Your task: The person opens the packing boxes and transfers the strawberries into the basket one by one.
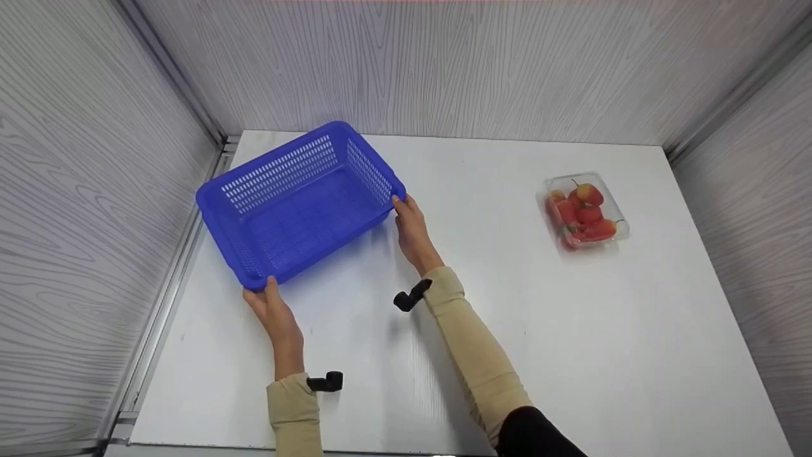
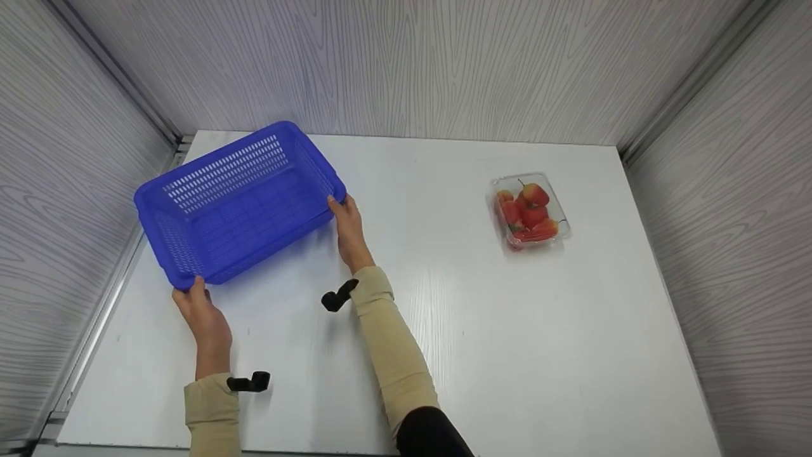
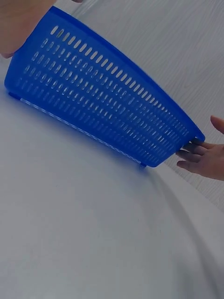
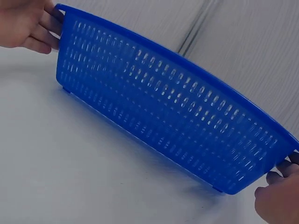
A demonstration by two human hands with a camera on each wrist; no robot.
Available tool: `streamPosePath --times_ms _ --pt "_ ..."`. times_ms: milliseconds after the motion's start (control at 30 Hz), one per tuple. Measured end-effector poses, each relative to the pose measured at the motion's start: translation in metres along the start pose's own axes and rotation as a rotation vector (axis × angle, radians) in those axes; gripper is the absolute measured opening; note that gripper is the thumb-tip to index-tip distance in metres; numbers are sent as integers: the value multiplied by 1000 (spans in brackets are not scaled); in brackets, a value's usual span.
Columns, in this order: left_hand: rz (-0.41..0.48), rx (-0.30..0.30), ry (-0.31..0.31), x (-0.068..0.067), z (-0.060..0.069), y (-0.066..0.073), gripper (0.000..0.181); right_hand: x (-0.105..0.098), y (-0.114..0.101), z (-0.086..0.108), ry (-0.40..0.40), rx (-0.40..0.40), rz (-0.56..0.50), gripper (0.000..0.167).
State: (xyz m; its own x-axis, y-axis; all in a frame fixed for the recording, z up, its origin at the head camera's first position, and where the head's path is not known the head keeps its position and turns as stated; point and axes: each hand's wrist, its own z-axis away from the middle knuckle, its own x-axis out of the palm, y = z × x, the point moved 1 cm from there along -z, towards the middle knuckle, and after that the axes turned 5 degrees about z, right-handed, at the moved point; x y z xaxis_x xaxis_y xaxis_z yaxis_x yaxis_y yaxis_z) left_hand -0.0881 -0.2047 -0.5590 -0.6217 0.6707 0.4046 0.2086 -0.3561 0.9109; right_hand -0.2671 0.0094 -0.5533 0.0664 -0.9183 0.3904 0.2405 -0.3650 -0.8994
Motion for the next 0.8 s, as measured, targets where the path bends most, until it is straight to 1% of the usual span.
streamPosePath --times_ms 100,167,333,433,533,667,800 --pt "-14 -32 16 1 3 0 55 0 -1 -1 -7 -10 16 55" --pt "-20 -41 32 2 6 0 54 0 -1 0 -4 -13 28 54" --pt "10 -26 77 9 19 -1 50 -7 -3 2 17 -1 50 51" --pt "34 -28 97 14 27 -3 49 -12 -5 3 42 1 49 49" --pt "44 -28 108 19 35 -4 48 -17 -9 3 58 -13 53 49" --pt "17 -32 120 24 45 -5 47 -21 -15 4 75 -19 63 49" --pt "6 -59 120 29 53 -5 47 -25 -20 3 105 -18 64 51"
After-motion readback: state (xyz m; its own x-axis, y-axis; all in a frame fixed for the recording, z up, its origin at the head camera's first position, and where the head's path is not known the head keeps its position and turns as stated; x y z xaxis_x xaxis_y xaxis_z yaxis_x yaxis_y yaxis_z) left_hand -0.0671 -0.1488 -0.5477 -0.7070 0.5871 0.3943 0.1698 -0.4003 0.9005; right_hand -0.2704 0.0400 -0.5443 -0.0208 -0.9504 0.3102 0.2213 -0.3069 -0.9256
